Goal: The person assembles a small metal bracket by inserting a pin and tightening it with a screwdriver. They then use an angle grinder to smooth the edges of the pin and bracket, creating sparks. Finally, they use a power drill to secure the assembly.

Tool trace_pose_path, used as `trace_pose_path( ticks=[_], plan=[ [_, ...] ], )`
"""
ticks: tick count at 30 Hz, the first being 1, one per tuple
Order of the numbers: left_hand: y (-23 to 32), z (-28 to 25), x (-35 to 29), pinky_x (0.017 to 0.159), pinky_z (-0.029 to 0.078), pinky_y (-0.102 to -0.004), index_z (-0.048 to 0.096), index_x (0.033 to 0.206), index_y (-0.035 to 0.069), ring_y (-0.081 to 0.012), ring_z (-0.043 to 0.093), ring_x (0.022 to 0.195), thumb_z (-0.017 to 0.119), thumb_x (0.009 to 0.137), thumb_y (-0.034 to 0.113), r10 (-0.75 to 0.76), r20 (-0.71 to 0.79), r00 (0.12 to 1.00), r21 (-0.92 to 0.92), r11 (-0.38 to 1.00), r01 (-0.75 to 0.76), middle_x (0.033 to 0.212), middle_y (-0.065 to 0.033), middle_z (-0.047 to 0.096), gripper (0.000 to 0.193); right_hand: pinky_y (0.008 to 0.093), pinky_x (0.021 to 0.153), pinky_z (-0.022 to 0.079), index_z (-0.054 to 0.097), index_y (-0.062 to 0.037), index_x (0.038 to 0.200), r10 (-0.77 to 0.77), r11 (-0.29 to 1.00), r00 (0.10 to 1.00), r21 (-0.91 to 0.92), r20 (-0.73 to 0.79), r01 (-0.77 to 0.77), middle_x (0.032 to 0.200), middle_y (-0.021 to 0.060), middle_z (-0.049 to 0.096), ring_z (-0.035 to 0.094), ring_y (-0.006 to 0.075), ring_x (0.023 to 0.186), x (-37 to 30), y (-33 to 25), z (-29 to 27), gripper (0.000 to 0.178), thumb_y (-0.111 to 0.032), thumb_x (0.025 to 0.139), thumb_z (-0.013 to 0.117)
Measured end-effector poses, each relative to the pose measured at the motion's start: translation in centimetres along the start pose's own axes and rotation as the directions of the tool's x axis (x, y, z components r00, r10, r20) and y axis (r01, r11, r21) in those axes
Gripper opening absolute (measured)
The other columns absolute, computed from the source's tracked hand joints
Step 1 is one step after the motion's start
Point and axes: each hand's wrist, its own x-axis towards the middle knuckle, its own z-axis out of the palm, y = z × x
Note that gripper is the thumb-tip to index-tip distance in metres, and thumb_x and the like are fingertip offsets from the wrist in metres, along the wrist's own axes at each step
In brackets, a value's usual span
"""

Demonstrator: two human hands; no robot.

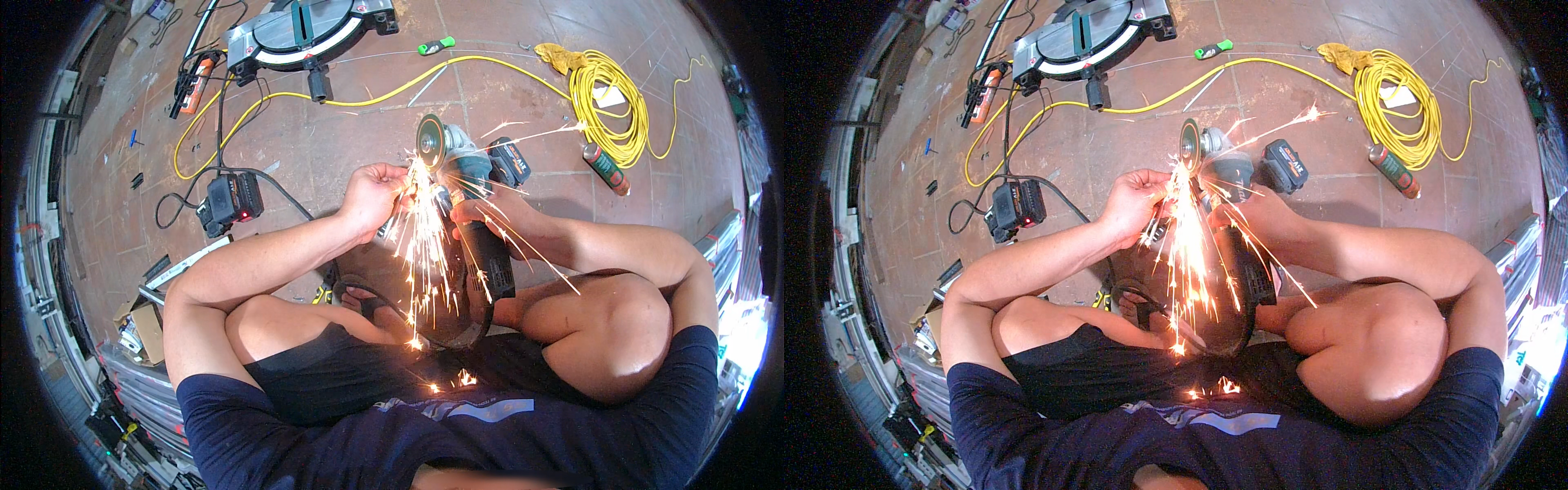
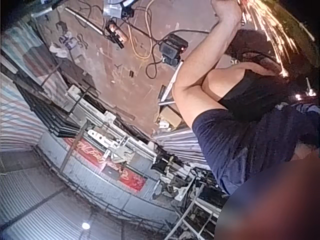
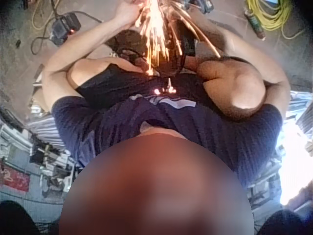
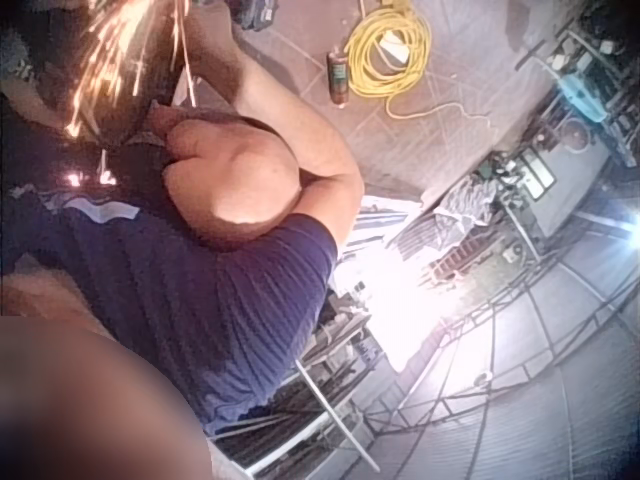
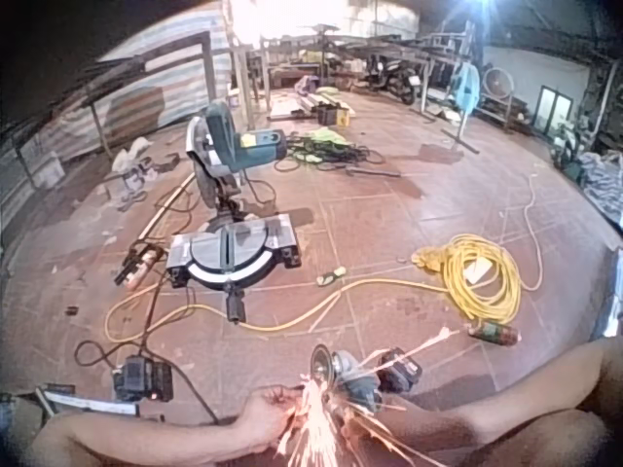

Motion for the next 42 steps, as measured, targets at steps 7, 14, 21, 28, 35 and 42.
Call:
trace_pose_path(
  ticks=[7,14,21,28,35,42],
  plan=[
    [-0.3,0.2,0.1,0.066,0.064,-0.0297,0.069,0.123,-0.009,-0.0174,0.075,0.074,0.069,0.111,0.004,0.000,-0.032,0.999,-0.027,1.000,-0.001,0.100,-0.0158,0.079,0.017,0.0416,0.070,0.060,0.070,-0.0041,0.113,-0.043,0.999,0.998,-0.001,-0.054,0.043,0.094,0.0090,0.073,0.072,0.0206,0.076,0.3,0.2,0.3,0.027,-0.017,0.092,0.082],
    [0.0,-0.3,-0.3,0.064,0.062,-0.0291,0.070,0.120,-0.003,-0.0127,0.069,0.068,0.065,0.115,0.010,-0.026,0.037,0.999,-0.054,0.998,0.028,0.093,-0.0074,0.076,0.015,0.0408,0.069,0.062,0.071,-0.0016,0.113,-0.056,0.996,0.989,-0.074,-0.134,0.047,0.092,0.0106,0.075,0.074,0.0210,0.075,-0.8,-0.9,0.7,0.028,-0.015,0.092,0.082],
    [0.2,-0.3,-0.4,0.061,0.058,-0.0281,0.070,0.117,-0.001,-0.0105,0.066,0.066,0.064,0.115,0.011,-0.014,0.028,0.999,-0.055,0.998,0.015,0.091,-0.0045,0.074,0.013,0.0411,0.066,0.060,0.073,0.0008,0.106,0.027,1.000,0.988,0.019,-0.152,-0.025,0.089,0.0122,0.075,0.074,0.0229,0.071,-0.9,-1.1,0.2,0.024,-0.016,0.092,0.083],
    [0.1,0.1,-0.2,0.065,0.061,-0.0286,0.069,0.119,-0.001,-0.0124,0.070,0.070,0.065,0.114,0.009,-0.007,0.030,1.000,-0.046,0.999,0.009,0.094,-0.0064,0.075,0.013,0.0423,0.064,0.060,0.074,0.0012,0.106,0.002,1.000,0.992,0.019,-0.123,0.001,0.086,0.0117,0.075,0.073,0.0227,0.069,-0.4,-0.4,0.4,0.024,-0.017,0.092,0.083],
    [-0.3,-0.1,0.2,0.067,0.062,-0.0293,0.069,0.122,-0.004,-0.0146,0.072,0.072,0.065,0.114,0.008,-0.028,0.040,0.999,-0.053,0.998,0.030,0.096,-0.0089,0.077,0.015,0.0419,0.063,0.059,0.072,-0.0016,0.104,0.002,1.000,0.996,0.030,-0.088,0.000,0.085,0.0106,0.073,0.073,0.0226,0.069,-0.4,-0.7,0.9,0.022,-0.017,0.092,0.082],
    [-0.6,0.1,0.5,0.067,0.061,-0.0305,0.071,0.120,-0.007,-0.0160,0.072,0.075,0.067,0.113,0.008,-0.005,0.039,0.999,-0.079,0.997,0.008,0.097,-0.0115,0.078,0.017,0.0419,0.076,0.065,0.071,-0.0043,0.116,0.028,0.999,0.999,0.028,-0.037,-0.027,0.096,0.0100,0.076,0.077,0.0218,0.082,0.0,-0.7,0.8,0.025,-0.016,0.095,0.079]
  ],
)
